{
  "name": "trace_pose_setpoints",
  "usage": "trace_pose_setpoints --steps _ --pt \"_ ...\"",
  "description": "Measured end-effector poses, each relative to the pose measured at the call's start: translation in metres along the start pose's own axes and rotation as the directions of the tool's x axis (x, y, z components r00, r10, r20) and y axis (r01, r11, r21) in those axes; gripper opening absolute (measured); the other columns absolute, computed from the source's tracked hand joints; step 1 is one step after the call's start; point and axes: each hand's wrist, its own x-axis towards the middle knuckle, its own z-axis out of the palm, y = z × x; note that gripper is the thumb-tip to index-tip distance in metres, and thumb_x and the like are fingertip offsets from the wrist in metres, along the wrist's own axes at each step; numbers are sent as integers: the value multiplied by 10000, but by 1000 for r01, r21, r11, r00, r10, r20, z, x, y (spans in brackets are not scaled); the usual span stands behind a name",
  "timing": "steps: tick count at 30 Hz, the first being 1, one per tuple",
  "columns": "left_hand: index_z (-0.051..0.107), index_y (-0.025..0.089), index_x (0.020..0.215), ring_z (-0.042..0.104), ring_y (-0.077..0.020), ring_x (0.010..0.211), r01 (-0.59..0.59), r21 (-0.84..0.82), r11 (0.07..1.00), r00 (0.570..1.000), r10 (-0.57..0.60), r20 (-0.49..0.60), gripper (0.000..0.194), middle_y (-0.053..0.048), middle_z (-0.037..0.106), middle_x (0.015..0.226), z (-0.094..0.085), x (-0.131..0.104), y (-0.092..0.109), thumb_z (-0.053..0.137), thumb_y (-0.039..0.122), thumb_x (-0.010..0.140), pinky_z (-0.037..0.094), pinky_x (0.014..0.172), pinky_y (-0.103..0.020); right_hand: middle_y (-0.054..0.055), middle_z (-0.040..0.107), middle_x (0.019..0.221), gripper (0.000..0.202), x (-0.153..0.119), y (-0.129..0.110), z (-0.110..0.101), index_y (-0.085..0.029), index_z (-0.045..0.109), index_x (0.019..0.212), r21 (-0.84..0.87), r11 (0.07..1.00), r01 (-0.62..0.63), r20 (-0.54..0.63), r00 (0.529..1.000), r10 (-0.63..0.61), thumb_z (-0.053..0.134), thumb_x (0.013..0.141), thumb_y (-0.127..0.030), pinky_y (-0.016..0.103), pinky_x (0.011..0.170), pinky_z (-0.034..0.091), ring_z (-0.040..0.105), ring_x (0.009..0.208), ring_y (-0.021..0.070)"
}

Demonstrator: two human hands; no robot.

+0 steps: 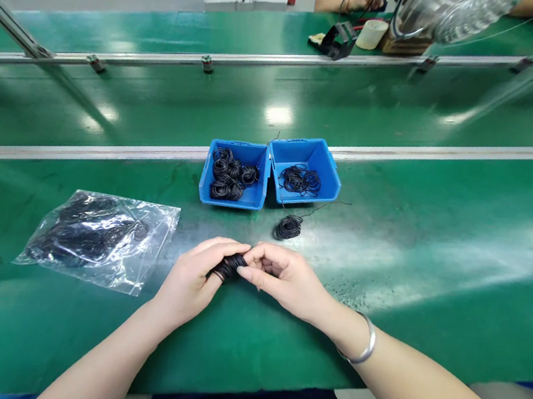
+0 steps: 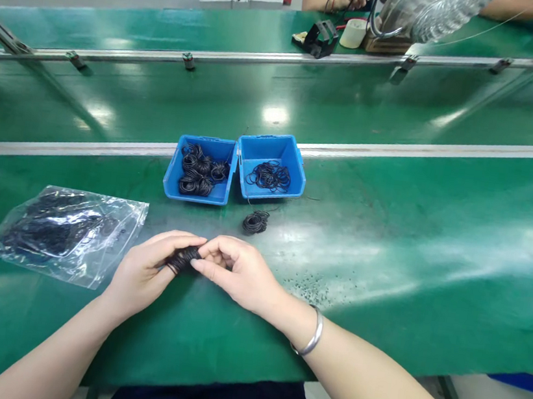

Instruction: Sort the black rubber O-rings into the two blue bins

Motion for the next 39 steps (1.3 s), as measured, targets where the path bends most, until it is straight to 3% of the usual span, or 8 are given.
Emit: trace_pose_setpoints --steps 5,11,17,22,25,27,29,39 --pt "681 233 1162 668 -178 1033 48 -80 996 999 -48 -2 314 -51 718 1107 0 4 3 566 90 907 530 917 -298 -60 509 649 277 2 3 -1 -172 618 822 86 994 -66 2 998 66 771 804 -402 241 573 390 448 578 83" --pt "718 246 1110 677 -197 1013 206 -179 962 978 -211 -9 317 -49 716 1091 5 4 3 600 80 867 551 920 -342 -42 537 702 253 2 6 -1 -170 651 886 25 997 -69 7 998 69 760 814 -387 245 598 413 477 621 94" --pt "713 199 1091 699 -192 981 428 -556 712 892 -431 135 248 -63 701 1080 9 5 5 684 186 846 571 897 -319 -38 536 720 210 1 7 2 -179 671 942 -16 1000 -17 -14 1000 17 738 834 -346 240 588 414 474 621 93" --pt "721 184 1022 705 -182 885 502 -669 548 834 -511 207 207 -46 718 1003 7 6 7 709 188 816 610 800 -321 -30 590 681 218 1 4 2 -172 660 895 0 998 -63 1 998 63 691 873 -386 237 556 402 494 579 92" --pt "740 204 998 700 -179 880 448 -534 717 879 -463 115 182 -40 716 986 6 5 4 692 172 826 600 800 -314 -46 564 638 209 0 3 2 -165 659 860 12 997 -71 5 997 71 714 859 -367 227 536 382 463 552 81" --pt "753 224 990 687 -182 916 337 -333 881 935 -354 10 196 -40 716 989 5 4 1 673 139 832 579 830 -309 -53 551 624 215 0 3 2 -163 655 844 39 996 -77 19 997 77 738 839 -362 224 535 389 459 545 77" --pt "754 230 989 680 -183 917 215 -161 963 972 -227 -62 217 -41 724 963 4 3 0 656 113 835 566 840 -307 -54 557 631 236 0 3 2 -165 650 842 78 993 -90 41 995 87 763 816 -370 226 548 416 480 549 78" --pt "733 244 1059 710 -185 942 49 41 998 991 -43 -128 315 -26 761 1019 1 0 1 576 57 860 567 877 -307 -1 638 774 234 -1 -1 -4 -168 672 936 98 994 -57 57 997 52 647 916 -400 244 624 486 580 612 96"
